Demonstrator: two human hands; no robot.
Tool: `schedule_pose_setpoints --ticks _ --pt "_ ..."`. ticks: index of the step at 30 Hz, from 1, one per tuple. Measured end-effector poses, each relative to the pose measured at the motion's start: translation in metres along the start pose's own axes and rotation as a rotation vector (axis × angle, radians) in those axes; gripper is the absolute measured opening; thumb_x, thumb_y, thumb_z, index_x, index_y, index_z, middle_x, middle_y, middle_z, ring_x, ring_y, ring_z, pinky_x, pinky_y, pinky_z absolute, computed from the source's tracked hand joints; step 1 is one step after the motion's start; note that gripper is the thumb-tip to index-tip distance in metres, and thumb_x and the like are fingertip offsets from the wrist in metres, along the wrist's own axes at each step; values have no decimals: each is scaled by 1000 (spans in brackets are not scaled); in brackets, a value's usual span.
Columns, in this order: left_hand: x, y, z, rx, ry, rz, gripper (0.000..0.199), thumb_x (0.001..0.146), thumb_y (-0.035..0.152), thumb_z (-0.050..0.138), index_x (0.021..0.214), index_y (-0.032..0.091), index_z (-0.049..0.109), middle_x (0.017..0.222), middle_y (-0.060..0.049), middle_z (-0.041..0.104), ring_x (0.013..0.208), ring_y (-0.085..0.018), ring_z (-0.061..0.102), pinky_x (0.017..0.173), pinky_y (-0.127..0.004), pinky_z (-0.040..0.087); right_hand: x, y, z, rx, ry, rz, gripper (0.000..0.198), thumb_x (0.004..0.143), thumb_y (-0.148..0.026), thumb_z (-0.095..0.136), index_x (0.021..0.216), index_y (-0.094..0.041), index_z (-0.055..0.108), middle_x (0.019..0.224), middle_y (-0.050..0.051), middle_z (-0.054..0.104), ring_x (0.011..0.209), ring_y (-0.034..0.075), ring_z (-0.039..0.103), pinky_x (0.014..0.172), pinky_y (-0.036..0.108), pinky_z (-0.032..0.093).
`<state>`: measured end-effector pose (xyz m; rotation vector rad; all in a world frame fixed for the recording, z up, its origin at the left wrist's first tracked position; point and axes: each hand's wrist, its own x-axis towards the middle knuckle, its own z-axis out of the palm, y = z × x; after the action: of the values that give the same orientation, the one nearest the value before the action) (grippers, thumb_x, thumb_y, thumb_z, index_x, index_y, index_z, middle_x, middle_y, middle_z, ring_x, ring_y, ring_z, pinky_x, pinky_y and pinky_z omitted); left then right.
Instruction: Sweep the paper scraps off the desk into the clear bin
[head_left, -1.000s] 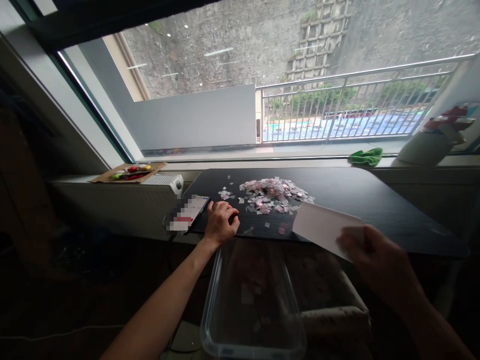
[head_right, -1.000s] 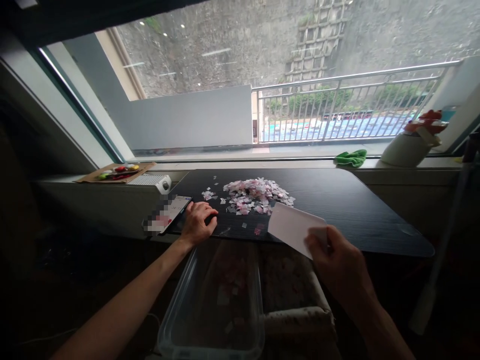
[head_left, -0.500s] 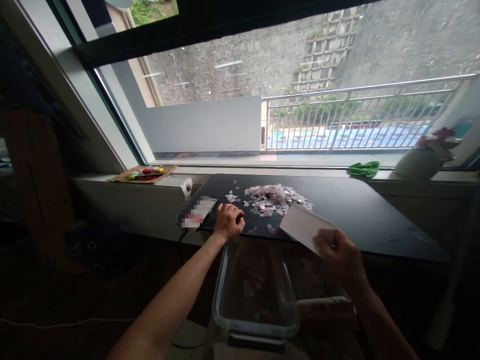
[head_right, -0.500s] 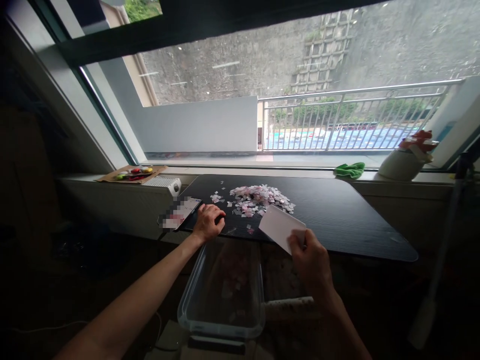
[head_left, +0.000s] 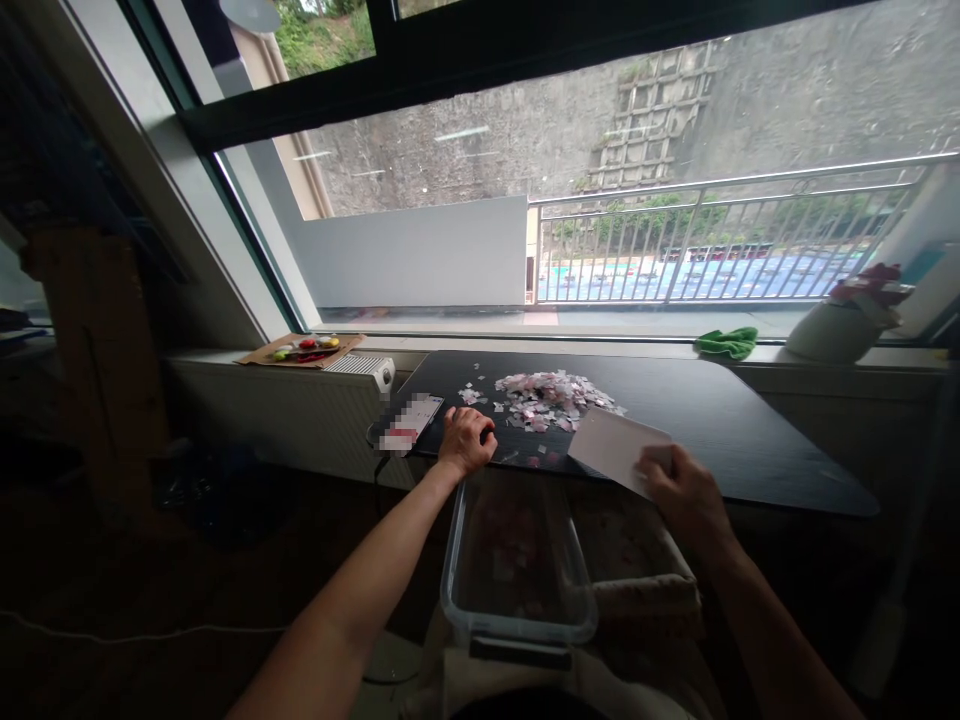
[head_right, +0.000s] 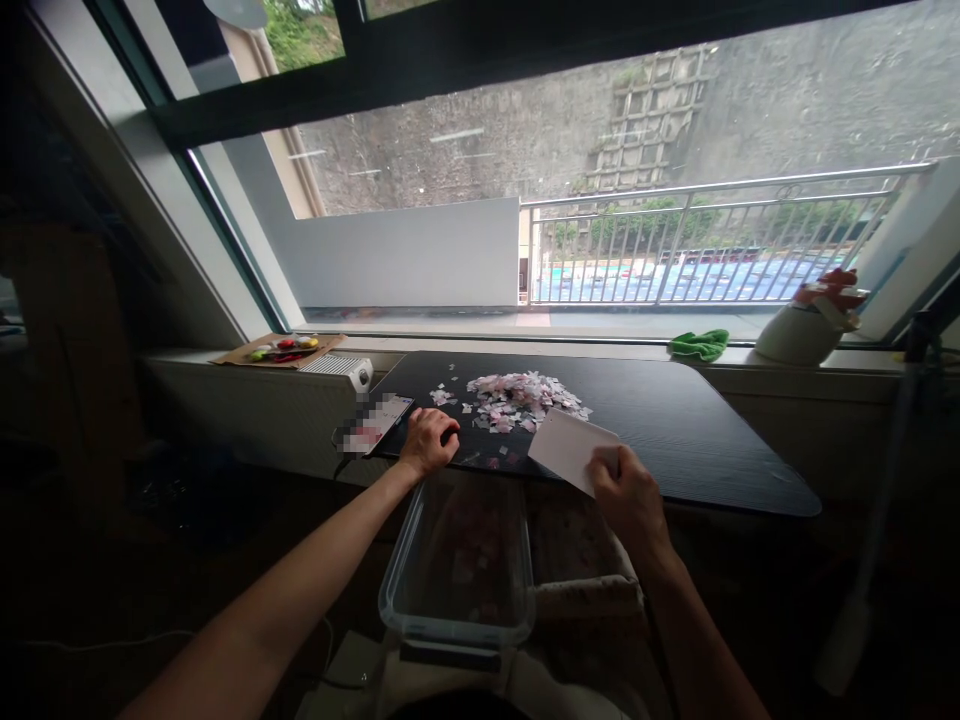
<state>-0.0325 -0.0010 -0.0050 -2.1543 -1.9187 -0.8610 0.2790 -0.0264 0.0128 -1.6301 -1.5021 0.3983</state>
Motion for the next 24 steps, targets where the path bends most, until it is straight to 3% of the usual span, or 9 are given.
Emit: schedule_pose_setpoints --ticks 7,16,24 --pt "0 0 0 -4 -6 -2 13 77 21 58 83 22 69 95 -7 67 106 -27 56 112 -53 28 -2 -9 26 125 -177 -2 23 68 -44 51 73 -22 59 62 0 59 61 21 56 57 32 42" --pt "2 0 0 -44 -6 -17 12 77 20 60 83 24 69 95 -5 67 106 -26 55 113 -52 26 4 -2 16 156 -171 42 22 68 -41 55 72 -21 64 64 1 63 62 22 59 55 31 44" --pt "-9 16 -9 -115 -72 -34 16 79 18 60 86 25 72 98 -4 69 112 -25 55 114 -56 23 1 -10 31 283 -230 76 28 67 -44 56 77 -19 66 69 2 66 69 22 62 60 32 47"
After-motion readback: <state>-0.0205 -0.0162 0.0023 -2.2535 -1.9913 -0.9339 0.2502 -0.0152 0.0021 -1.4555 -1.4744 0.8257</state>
